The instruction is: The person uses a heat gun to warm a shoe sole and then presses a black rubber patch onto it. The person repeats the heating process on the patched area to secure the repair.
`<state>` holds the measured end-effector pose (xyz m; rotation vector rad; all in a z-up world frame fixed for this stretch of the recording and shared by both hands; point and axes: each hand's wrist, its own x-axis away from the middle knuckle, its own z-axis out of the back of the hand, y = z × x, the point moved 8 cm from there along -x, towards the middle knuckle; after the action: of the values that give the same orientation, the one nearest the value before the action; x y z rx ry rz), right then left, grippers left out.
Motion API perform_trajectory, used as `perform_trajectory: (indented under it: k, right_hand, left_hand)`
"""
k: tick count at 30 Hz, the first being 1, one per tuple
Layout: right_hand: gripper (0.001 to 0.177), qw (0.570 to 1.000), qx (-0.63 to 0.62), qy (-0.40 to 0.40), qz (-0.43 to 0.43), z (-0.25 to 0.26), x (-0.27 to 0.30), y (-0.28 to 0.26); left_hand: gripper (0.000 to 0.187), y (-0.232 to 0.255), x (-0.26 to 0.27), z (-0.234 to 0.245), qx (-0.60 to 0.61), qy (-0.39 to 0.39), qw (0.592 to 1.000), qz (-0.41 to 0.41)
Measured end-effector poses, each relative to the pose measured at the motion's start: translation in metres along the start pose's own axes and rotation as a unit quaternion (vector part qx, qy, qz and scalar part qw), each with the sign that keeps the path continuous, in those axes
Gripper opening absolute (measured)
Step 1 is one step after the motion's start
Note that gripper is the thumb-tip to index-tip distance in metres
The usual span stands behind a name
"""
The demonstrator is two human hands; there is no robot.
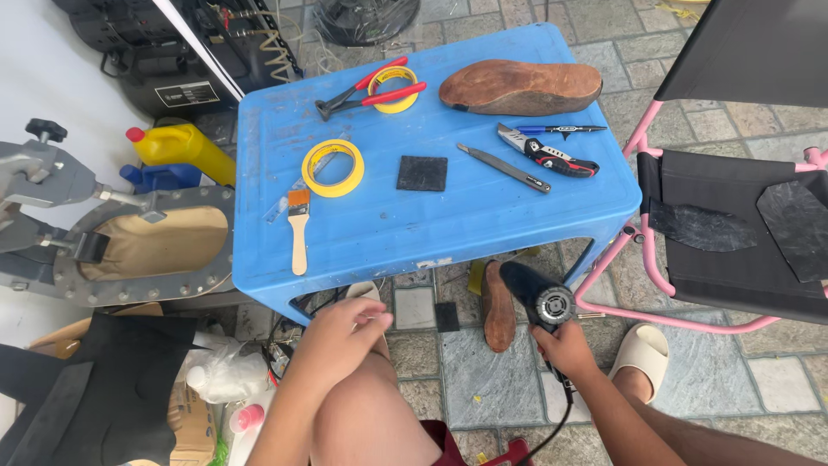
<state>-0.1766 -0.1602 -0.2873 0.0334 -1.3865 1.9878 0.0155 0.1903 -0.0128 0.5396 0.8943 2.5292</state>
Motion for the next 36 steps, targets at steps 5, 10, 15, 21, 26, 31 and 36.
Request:
perform_trajectory:
  k: [5, 10, 15, 21, 26, 31, 36]
  right_hand:
    - [0.028, 0.992, 0.060, -0.113, -0.022, -0.012, 0.011, 0.015]
    - [0.031, 0.976, 0.097, -0.181, -0.071, -0.020, 0.040, 0.026]
    - [0.033, 0.966, 0.119, -0.208, -0.099, -0.018, 0.057, 0.036]
    - [0.042, 0.965, 0.210, -0.107, 0.117, 0.008, 0.037, 0.012]
    - [0.040, 0.980, 0.076, -0.176, -0.052, -0.030, 0.013, 0.014]
    - [0.041, 0.982, 0.066, -0.174, -0.025, -0.093, 0.007, -0.022]
    - [0.044, 0.973, 0.076, -0.211, -0.043, -0.127, -0.007, -0.036]
  left_hand:
    - [0.030, -0.072, 0.044, 0.023, 0.150, 0.202, 0.967, -0.046]
    - [0.029, -0.172, 0.078, -0.009, 0.182, 0.169, 0.950, 0.187]
    - [0.029, -0.222, 0.103, -0.028, 0.193, 0.074, 0.921, 0.329]
    - [0.029, -0.260, 0.120, -0.028, 0.185, 0.028, 0.913, 0.363]
    - [0.029, -0.286, 0.134, -0.012, 0.167, -0.009, 0.918, 0.360]
    - [0.030, -0.263, 0.129, 0.027, 0.118, -0.041, 0.937, 0.326]
    - [0.033, -0.190, 0.111, 0.078, -0.084, -0.004, 0.943, 0.322]
